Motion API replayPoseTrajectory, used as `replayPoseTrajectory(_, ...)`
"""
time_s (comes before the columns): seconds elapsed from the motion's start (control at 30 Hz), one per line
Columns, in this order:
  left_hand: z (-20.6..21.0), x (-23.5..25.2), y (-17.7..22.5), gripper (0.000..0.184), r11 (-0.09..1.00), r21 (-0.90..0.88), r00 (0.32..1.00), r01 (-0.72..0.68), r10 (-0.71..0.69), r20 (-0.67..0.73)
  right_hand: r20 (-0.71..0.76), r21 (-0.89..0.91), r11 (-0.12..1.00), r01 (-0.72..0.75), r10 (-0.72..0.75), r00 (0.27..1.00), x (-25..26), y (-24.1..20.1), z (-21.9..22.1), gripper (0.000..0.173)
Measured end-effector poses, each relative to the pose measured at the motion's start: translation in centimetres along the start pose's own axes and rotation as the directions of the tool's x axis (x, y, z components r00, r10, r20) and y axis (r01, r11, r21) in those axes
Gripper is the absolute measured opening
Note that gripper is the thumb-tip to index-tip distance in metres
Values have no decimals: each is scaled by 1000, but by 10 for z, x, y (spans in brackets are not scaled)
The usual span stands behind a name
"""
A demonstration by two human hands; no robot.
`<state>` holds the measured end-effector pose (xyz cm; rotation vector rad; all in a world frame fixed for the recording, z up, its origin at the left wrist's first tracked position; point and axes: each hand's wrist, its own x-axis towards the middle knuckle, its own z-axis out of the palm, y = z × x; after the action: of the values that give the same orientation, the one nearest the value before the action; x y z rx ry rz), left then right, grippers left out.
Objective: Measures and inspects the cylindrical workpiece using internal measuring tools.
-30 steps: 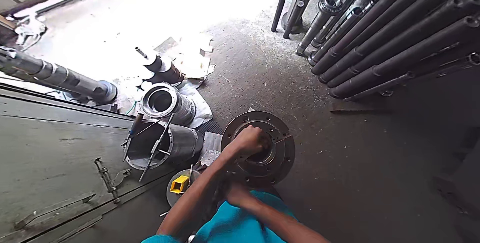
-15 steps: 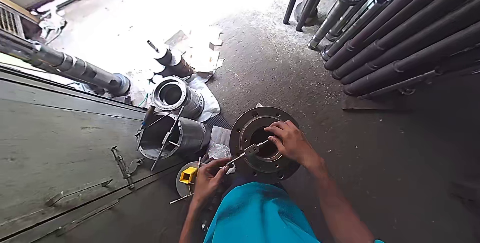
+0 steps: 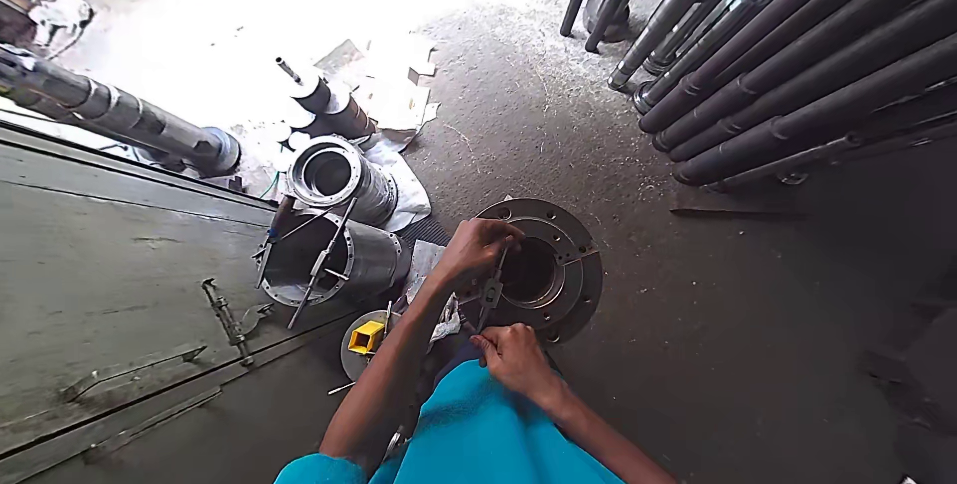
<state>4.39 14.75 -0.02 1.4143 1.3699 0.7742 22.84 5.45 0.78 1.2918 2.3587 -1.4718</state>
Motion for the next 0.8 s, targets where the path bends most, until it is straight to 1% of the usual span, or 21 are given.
replayPoseTrajectory(0.03,-3,-5,0,23,999,32,1000,-14,13,6,-84,-88,992,87,-95,992,-3,4,-3,42)
replayPoseTrajectory(0.07,-6,-14,-2,27,1000,18,1000,-22,22,2,-227,-195,960,199,-242,943,-7,11,-6,38)
replayPoseTrajectory(0.1,-7,-26,-8,29,1000,-25,999,-13,12,-44,-353,-287,912,294,-386,852,-10,18,-11,36)
replayPoseTrajectory(0.13,-6,-41,-17,29,998,-70,994,2,-10,-113,-434,-342,860,379,-503,748,-10,23,-21,36)
replayPoseTrajectory(0.17,-4,-56,-26,26,994,-106,980,17,-38,-197,-474,-378,805,457,-593,651,-11,24,-31,38)
replayPoseTrajectory(0.2,-1,-72,-33,25,990,-135,960,28,-64,-272,-490,-413,752,514,-659,571,-12,22,-42,40)
replayPoseTrajectory(0.27,8,-103,-40,27,980,-199,940,30,-96,-328,-495,-469,667,579,-741,453,-14,14,-61,41)
replayPoseTrajectory(0.33,21,-131,-40,26,964,-262,943,46,-128,-307,-509,-500,609,615,-782,360,-15,5,-72,43)
replayPoseTrajectory(0.43,45,-158,-38,25,950,-296,956,101,-175,-236,-517,-532,564,631,-807,286,-14,-5,-79,44)
replayPoseTrajectory(0.5,59,-166,-32,25,951,-285,955,121,-189,-227,-517,-535,552,640,-813,269,-11,-9,-82,44)
replayPoseTrajectory(0.57,67,-168,-28,25,950,-293,957,109,-180,-228,-520,-526,540,657,-815,254,-8,-11,-84,44)
replayPoseTrajectory(0.63,71,-165,-26,24,953,-284,952,107,-180,-248,-520,-510,543,667,-812,264,-2,-10,-87,44)
replayPoseTrajectory(0.67,72,-164,-26,23,958,-262,945,114,-186,-268,-514,-497,565,659,-803,301,3,-8,-90,43)
replayPoseTrajectory(0.7,73,-163,-27,22,960,-251,938,124,-196,-286,-501,-488,601,633,-787,361,12,-3,-94,40)
replayPoseTrajectory(0.77,75,-164,-27,23,962,-243,925,127,-203,-321,-445,-485,675,557,-738,507,40,13,-102,28)
replayPoseTrajectory(0.8,77,-166,-26,25,963,-234,918,133,-209,-336,-393,-496,695,522,-715,579,57,25,-106,27)
